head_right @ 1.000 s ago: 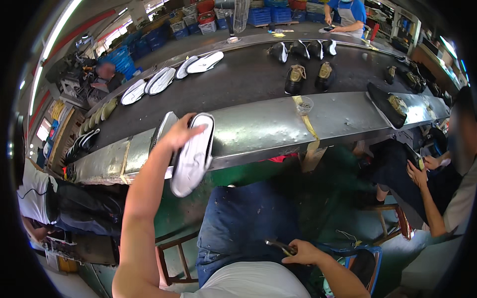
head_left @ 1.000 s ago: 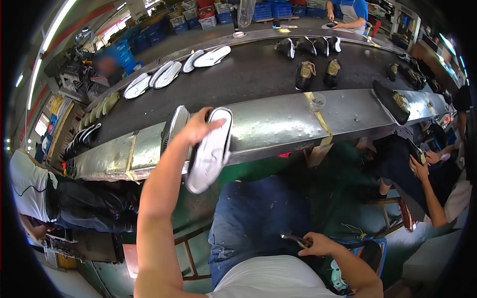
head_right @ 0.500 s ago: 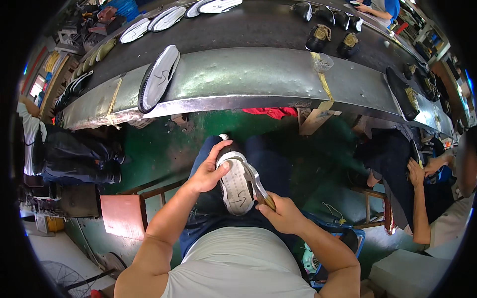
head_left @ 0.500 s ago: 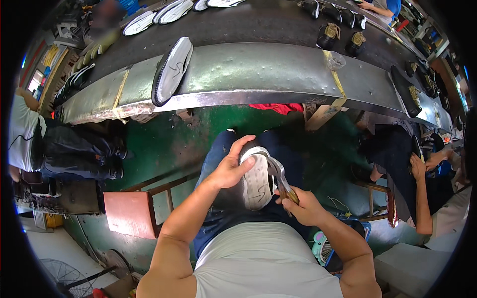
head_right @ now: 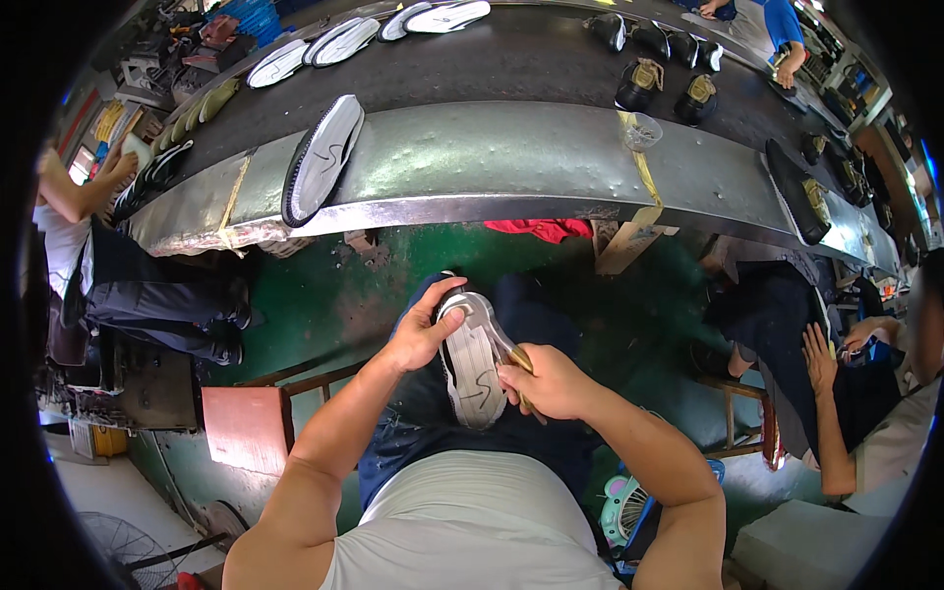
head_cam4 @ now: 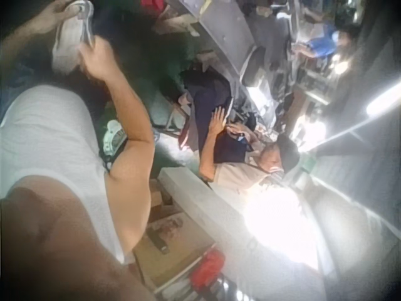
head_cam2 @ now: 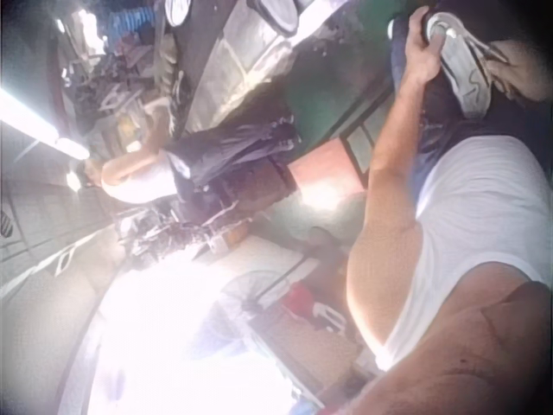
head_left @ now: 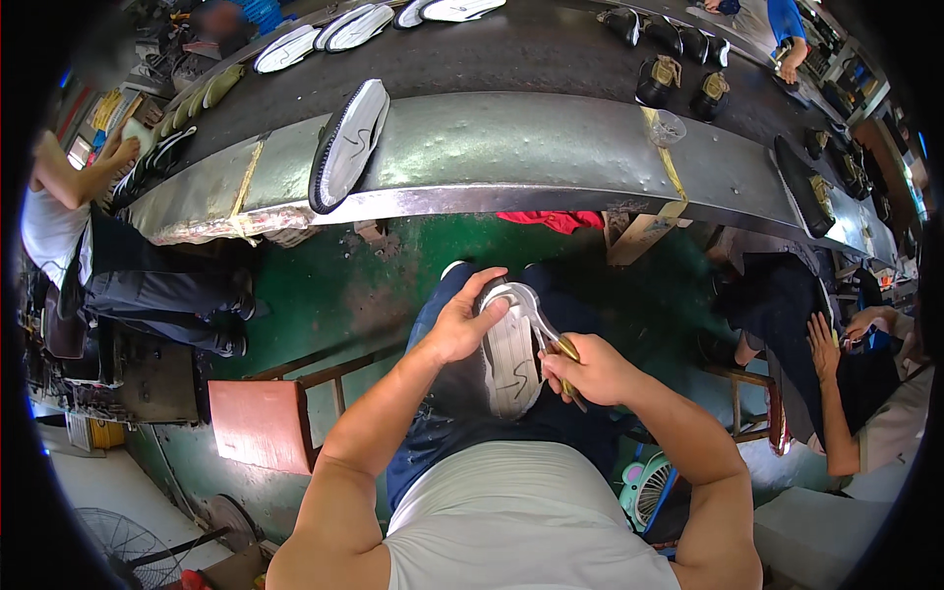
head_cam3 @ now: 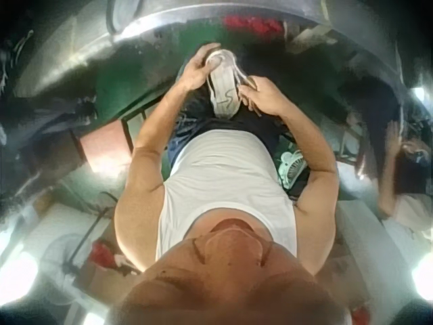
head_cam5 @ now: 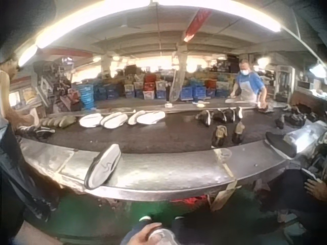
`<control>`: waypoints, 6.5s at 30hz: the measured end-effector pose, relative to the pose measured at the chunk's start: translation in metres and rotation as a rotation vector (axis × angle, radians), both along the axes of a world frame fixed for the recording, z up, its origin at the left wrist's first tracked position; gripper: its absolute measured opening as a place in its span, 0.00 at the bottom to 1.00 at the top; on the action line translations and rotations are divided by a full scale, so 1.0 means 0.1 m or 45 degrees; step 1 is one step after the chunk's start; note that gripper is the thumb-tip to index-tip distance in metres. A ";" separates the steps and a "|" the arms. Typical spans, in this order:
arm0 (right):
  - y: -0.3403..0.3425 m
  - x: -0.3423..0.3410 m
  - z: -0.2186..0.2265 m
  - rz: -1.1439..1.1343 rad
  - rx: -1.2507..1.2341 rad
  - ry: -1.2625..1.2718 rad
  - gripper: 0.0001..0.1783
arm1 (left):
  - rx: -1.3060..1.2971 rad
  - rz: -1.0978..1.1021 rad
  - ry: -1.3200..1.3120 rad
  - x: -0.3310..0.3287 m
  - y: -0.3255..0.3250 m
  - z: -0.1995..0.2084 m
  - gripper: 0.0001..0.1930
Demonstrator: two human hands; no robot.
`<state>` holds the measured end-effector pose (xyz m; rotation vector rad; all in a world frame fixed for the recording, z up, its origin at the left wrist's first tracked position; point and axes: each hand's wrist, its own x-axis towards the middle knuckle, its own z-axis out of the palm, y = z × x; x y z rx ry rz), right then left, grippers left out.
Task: The recorder uses lasting pliers to pull and secure shoe uppers over a last on an assembly line.
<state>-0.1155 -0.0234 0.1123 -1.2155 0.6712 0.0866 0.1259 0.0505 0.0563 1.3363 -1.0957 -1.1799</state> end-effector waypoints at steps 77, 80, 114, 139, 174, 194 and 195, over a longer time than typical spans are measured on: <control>0.22 -0.64 -0.67 -0.200 -0.589 0.491 0.17 | 0.366 -0.312 -0.010 -0.43 0.51 -0.66 0.55; 0.29 -0.71 -0.22 0.094 -0.833 0.598 0.20 | 0.447 -0.213 -0.126 -0.54 0.66 -0.85 0.56; 0.07 -0.28 -0.48 0.199 -1.623 0.317 0.22 | 0.126 0.117 -0.696 -0.68 0.34 -0.88 0.26; -0.31 -0.15 -0.69 0.213 -1.198 0.440 0.23 | 0.603 0.000 -0.343 -0.58 0.55 -0.58 0.40; 0.37 -0.92 -0.64 -0.121 -0.947 0.192 0.21 | 0.975 0.053 0.761 -0.46 -0.32 -0.65 0.34; -0.18 -0.13 -0.40 0.488 -0.890 0.427 0.13 | 0.784 0.250 0.842 -0.58 0.23 -0.77 0.35; -0.10 -0.16 -0.55 0.358 -0.811 0.380 0.12 | 0.669 0.190 0.922 -0.54 0.25 -0.84 0.36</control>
